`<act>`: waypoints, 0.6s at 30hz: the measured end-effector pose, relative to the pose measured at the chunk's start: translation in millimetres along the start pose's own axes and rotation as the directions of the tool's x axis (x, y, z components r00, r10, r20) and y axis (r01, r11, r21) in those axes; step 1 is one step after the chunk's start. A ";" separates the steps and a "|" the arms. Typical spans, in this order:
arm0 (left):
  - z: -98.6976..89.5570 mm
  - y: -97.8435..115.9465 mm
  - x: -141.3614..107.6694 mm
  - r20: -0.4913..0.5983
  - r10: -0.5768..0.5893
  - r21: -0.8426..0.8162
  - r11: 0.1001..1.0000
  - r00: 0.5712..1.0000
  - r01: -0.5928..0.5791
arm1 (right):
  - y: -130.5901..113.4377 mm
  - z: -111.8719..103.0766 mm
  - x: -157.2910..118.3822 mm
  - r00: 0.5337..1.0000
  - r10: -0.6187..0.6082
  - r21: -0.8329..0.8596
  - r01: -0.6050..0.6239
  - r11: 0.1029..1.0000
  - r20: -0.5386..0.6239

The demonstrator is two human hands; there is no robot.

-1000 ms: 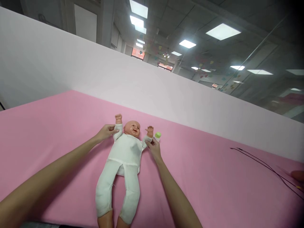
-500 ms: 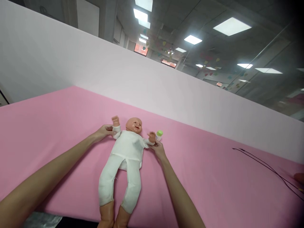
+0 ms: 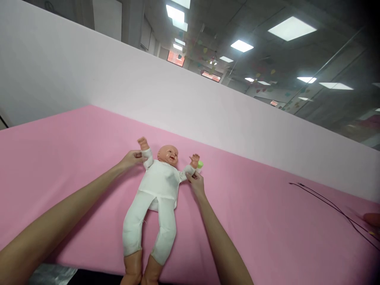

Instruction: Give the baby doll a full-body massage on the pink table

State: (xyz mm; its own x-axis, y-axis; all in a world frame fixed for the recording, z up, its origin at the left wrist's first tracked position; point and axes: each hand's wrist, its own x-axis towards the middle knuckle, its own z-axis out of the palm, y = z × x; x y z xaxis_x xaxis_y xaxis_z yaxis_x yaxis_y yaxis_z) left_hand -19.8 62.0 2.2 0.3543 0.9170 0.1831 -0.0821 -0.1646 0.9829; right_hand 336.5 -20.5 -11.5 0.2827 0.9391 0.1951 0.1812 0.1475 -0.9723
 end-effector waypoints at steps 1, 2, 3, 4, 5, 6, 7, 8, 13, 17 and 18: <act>7.0 0.3 6.9 -0.044 -0.019 -0.008 1.000 0.999 0.019 | -1.3 5.3 5.0 1.000 0.020 -0.024 -0.020 1.000 -0.007; 13.9 0.1 13.2 -0.072 -0.045 -0.001 0.999 0.996 0.045 | -1.6 10.6 9.1 0.999 0.040 -0.049 -0.040 0.998 -0.002; 20.1 -0.7 18.6 -0.096 -0.075 0.016 0.997 0.993 0.077 | -1.1 15.6 12.3 0.998 0.061 -0.070 -0.061 0.996 0.007; 25.2 -2.2 22.8 -0.123 -0.108 0.039 0.993 0.987 0.113 | 0.1 19.9 14.5 0.997 0.080 -0.084 -0.078 0.993 0.014; 28.9 -4.3 25.5 -0.146 -0.141 0.060 0.987 0.979 0.151 | 1.7 23.2 15.9 0.996 0.092 -0.091 -0.090 0.992 0.015; 30.9 -6.8 26.9 -0.159 -0.169 0.074 0.980 0.973 0.183 | 3.6 25.2 16.5 0.995 0.098 -0.095 -0.096 0.991 0.014; 31.1 -9.4 26.7 -0.165 -0.191 0.083 0.975 0.968 0.207 | 5.3 25.9 16.5 0.995 0.102 -0.098 -0.100 0.990 0.013; 29.5 -11.8 25.2 -0.168 -0.207 0.089 0.970 0.964 0.224 | 6.8 25.2 16.0 0.994 0.108 -0.098 -0.106 0.990 0.016; 4.9 -13.5 1.5 -0.080 -0.143 -0.040 0.989 0.986 0.140 | 10.0 8.5 6.7 0.988 0.122 0.041 -0.127 0.991 0.098; -17.4 -6.3 -17.5 0.046 -0.098 -0.100 0.990 0.994 0.102 | 11.6 -9.1 -5.2 0.976 0.114 0.231 -0.157 0.960 0.187; -21.7 -5.0 -20.0 0.097 -0.086 -0.066 0.994 0.992 0.093 | 12.0 -13.0 -8.0 0.971 0.101 0.216 -0.149 0.965 0.218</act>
State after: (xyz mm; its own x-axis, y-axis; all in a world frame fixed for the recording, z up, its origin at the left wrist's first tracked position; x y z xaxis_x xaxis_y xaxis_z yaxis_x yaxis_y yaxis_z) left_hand -46.7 52.4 -6.7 0.4483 0.8884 0.0986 -0.1102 -0.0545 0.9924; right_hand 348.7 -30.2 -23.1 0.0873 0.9942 0.0634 -0.0706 0.0697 -0.9951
